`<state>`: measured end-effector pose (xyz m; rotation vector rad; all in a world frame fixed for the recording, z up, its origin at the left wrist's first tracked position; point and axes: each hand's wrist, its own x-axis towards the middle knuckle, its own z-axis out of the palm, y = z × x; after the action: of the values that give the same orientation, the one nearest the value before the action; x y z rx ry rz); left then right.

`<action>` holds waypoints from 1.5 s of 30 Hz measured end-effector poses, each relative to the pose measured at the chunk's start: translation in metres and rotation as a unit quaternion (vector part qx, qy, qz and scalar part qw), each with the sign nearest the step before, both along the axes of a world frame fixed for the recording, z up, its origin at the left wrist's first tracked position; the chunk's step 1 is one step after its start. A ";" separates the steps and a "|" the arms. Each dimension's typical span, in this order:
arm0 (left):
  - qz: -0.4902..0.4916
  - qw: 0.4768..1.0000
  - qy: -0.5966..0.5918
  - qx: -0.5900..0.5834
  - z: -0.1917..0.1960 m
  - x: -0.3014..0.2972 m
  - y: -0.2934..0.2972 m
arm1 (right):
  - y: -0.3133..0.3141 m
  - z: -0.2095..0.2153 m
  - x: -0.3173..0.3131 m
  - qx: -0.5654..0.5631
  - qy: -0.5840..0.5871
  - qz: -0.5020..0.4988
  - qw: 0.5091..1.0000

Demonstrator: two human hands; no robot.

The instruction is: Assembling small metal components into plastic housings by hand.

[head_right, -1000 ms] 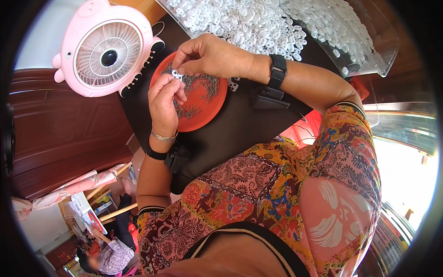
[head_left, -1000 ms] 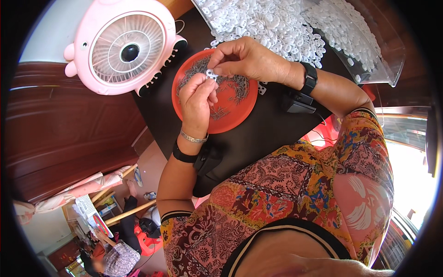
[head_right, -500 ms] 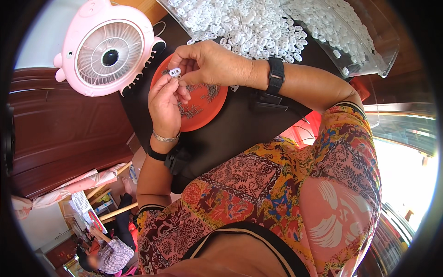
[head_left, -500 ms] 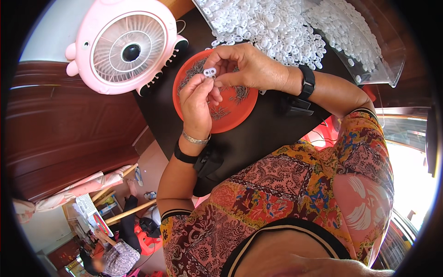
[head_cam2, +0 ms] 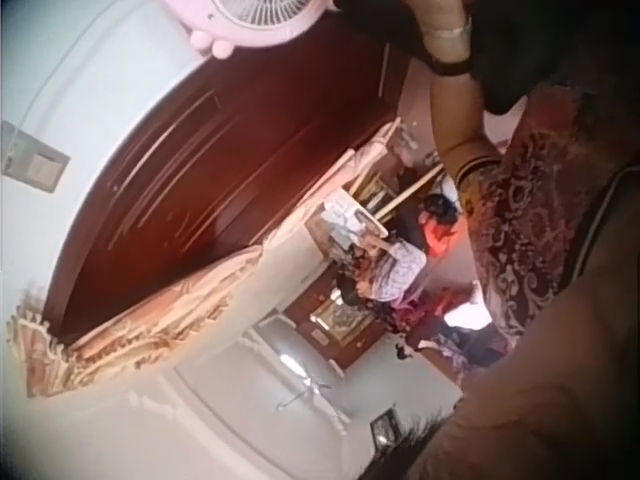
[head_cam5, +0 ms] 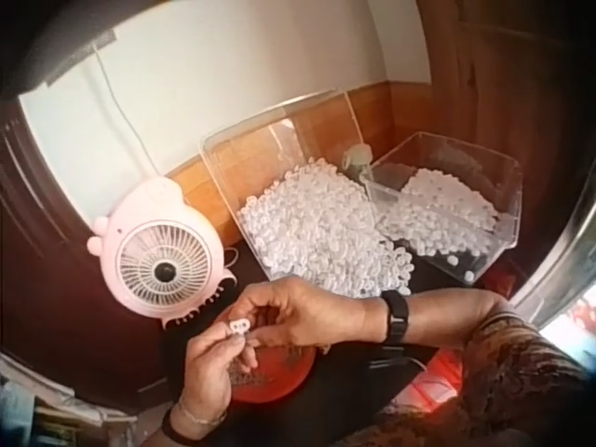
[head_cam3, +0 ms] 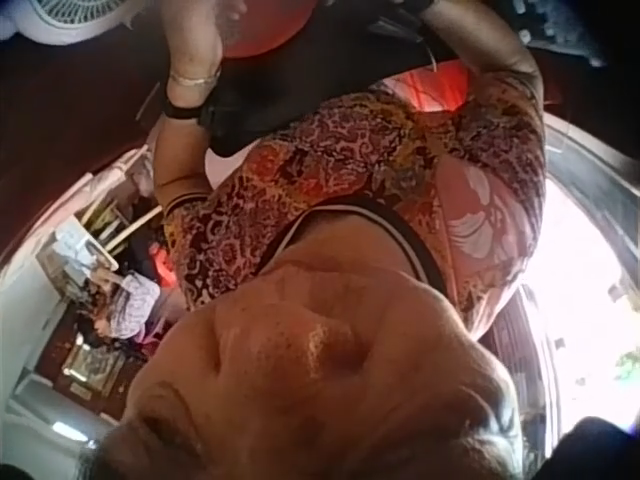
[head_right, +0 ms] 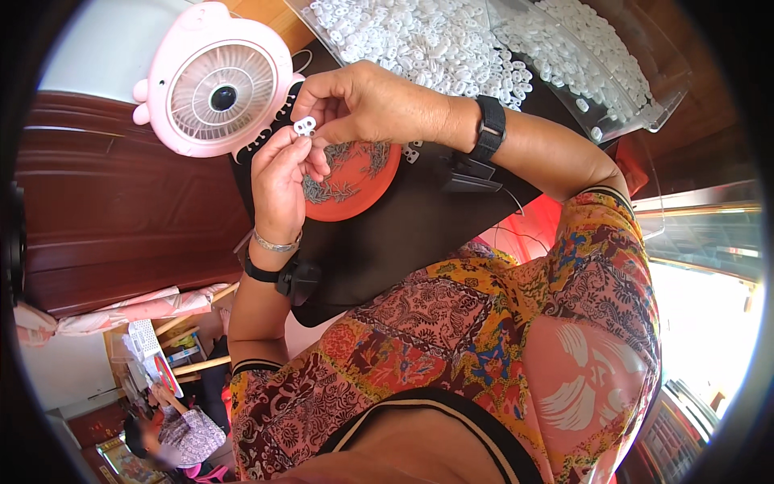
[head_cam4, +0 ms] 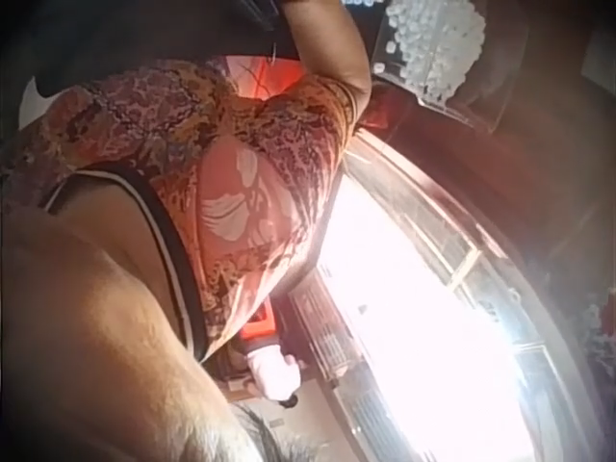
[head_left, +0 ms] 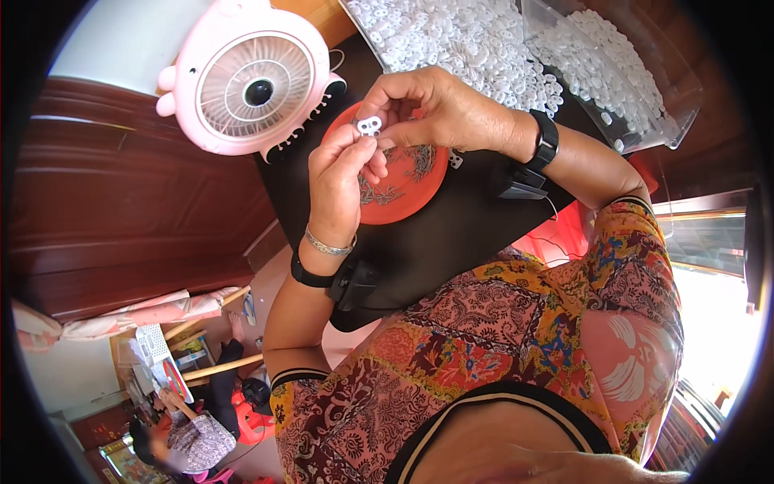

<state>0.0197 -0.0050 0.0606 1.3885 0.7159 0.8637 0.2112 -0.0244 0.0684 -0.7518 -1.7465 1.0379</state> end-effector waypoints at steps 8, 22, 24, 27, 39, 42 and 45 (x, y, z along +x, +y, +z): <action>0.071 0.995 -0.058 0.045 -0.004 -0.013 -0.002 | 0.021 0.015 -0.017 0.011 -0.038 0.053 0.998; 0.166 0.980 -0.069 0.081 -0.018 -0.020 -0.002 | 0.035 -0.002 -0.033 -0.068 0.054 0.063 0.994; 0.166 0.981 -0.065 0.078 -0.019 -0.020 -0.003 | 0.035 -0.005 -0.034 -0.066 0.056 0.060 0.994; 0.167 0.982 -0.053 0.069 -0.019 -0.021 -0.004 | 0.034 -0.007 -0.034 -0.063 0.042 0.055 0.996; 0.177 0.978 -0.020 0.109 -0.021 -0.022 -0.008 | 0.029 -0.008 -0.041 0.010 0.024 0.031 0.999; 0.175 0.979 -0.038 0.102 -0.020 -0.021 -0.008 | 0.026 -0.007 -0.041 0.000 0.005 0.039 0.999; 0.167 0.983 -0.048 0.055 -0.019 -0.020 -0.009 | 0.024 -0.008 -0.041 0.038 -0.036 0.009 0.999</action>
<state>-0.0004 -0.0140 0.0417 1.3339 0.8518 1.2419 0.1701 -0.0004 0.0608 -0.7343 -1.8467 0.9624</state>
